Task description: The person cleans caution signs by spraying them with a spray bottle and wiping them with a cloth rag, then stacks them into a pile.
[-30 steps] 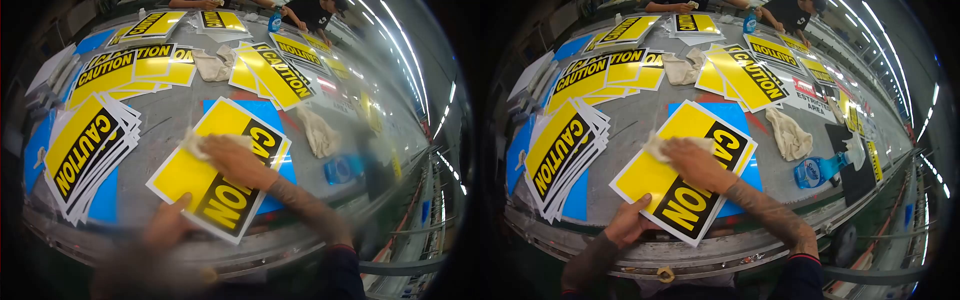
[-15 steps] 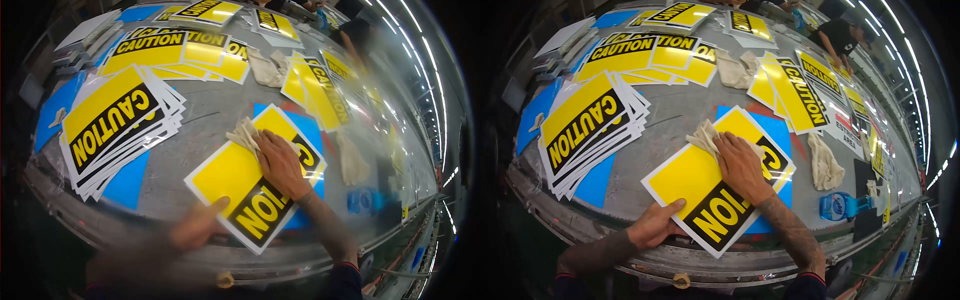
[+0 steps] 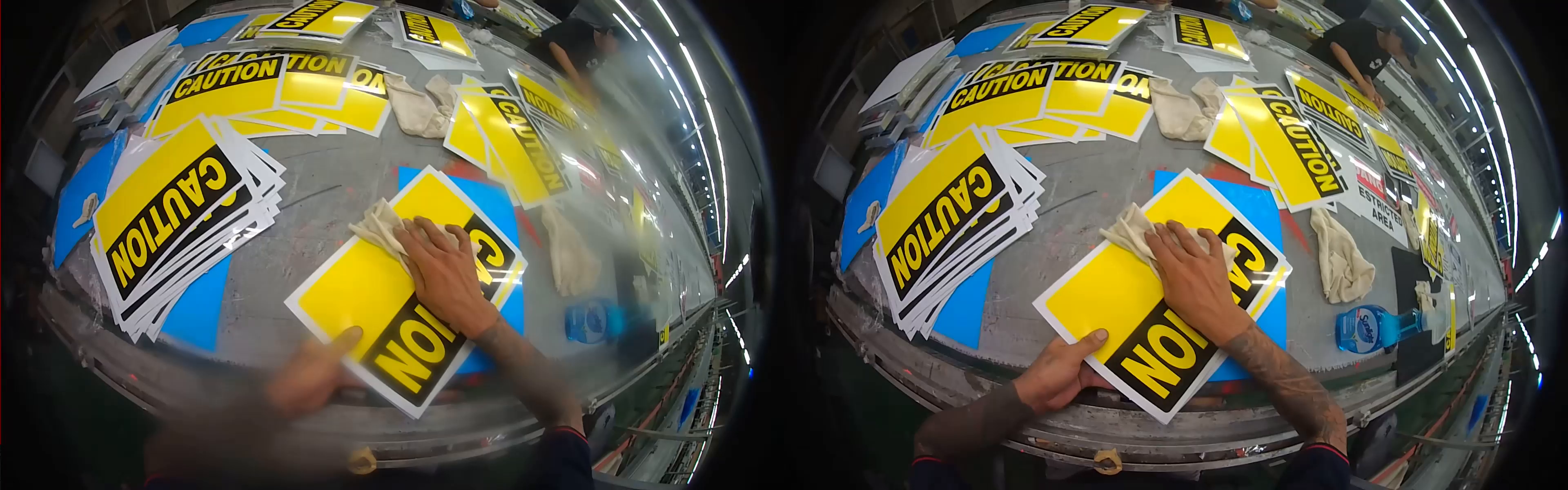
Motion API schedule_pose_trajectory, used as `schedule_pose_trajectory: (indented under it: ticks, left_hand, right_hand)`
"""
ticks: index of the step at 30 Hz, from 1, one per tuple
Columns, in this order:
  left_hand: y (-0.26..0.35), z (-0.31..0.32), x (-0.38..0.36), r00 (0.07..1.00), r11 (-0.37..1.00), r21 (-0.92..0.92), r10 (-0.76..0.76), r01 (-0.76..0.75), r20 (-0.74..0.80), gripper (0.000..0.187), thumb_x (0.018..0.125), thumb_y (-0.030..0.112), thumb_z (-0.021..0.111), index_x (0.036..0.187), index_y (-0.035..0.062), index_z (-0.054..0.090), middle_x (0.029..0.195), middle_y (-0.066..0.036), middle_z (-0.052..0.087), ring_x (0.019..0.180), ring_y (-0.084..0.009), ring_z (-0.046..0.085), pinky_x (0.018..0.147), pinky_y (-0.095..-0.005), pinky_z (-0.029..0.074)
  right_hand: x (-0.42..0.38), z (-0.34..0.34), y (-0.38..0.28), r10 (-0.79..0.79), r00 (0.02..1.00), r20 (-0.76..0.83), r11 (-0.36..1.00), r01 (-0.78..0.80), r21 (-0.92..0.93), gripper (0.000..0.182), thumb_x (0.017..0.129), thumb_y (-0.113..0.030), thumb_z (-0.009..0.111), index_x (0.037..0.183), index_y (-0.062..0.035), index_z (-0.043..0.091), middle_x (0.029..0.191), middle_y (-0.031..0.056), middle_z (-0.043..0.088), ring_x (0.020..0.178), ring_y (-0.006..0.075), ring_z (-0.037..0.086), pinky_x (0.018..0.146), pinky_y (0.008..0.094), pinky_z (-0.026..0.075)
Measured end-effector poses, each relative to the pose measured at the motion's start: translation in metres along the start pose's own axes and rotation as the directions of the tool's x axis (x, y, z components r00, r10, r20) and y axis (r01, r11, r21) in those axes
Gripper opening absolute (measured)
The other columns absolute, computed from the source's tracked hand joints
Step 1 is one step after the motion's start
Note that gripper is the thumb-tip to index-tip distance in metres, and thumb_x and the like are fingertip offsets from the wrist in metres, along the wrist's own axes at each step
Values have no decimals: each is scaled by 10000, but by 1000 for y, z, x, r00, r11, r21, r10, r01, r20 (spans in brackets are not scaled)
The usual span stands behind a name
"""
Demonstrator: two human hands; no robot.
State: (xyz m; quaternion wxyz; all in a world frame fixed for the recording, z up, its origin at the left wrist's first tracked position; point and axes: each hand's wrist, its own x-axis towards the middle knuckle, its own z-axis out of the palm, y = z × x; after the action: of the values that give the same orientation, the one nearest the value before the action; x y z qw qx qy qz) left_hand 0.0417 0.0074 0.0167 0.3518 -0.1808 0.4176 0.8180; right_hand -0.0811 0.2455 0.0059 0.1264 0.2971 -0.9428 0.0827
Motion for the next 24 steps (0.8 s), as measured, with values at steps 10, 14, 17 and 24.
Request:
schedule_pose_trajectory:
  ticks: [10,14,17,24]
  left_hand:
    - [-1,-3,2,1000,1000,13,-16,16,-10,507,1155,217,525,1583,14,346,1518,-208,562,1312,-360,672,987,-539,661]
    - [1,0,0,1000,1000,18,-13,13,13,500,1155,217,528,1574,7,356,1499,-215,578,1300,-358,681,974,-532,667]
    - [0,-1,2,999,999,30,39,-38,-17,497,1154,223,531,1566,1,361,1485,-219,592,1299,-356,683,971,-526,668]
    - [-6,0,3,997,999,10,46,-46,-60,480,1154,241,533,1543,1,386,1465,-214,608,1285,-346,692,950,-496,681]
  right_hand:
    - [3,4,-4,9,1000,-27,1000,-9,-2,427,1023,-121,596,1444,-46,613,1469,154,677,1449,275,564,1201,567,324]
    - [4,8,-5,33,998,-50,998,-36,-51,405,1025,-121,591,1421,-44,629,1456,147,688,1444,276,570,1196,563,331]
    - [11,8,-5,4,996,-86,1000,-6,-29,407,1016,-103,591,1416,-36,631,1451,149,692,1445,274,572,1198,572,327]
    - [3,6,-15,21,999,-38,1000,-21,3,430,989,-62,576,1416,-45,629,1416,160,700,1422,273,586,1210,583,317]
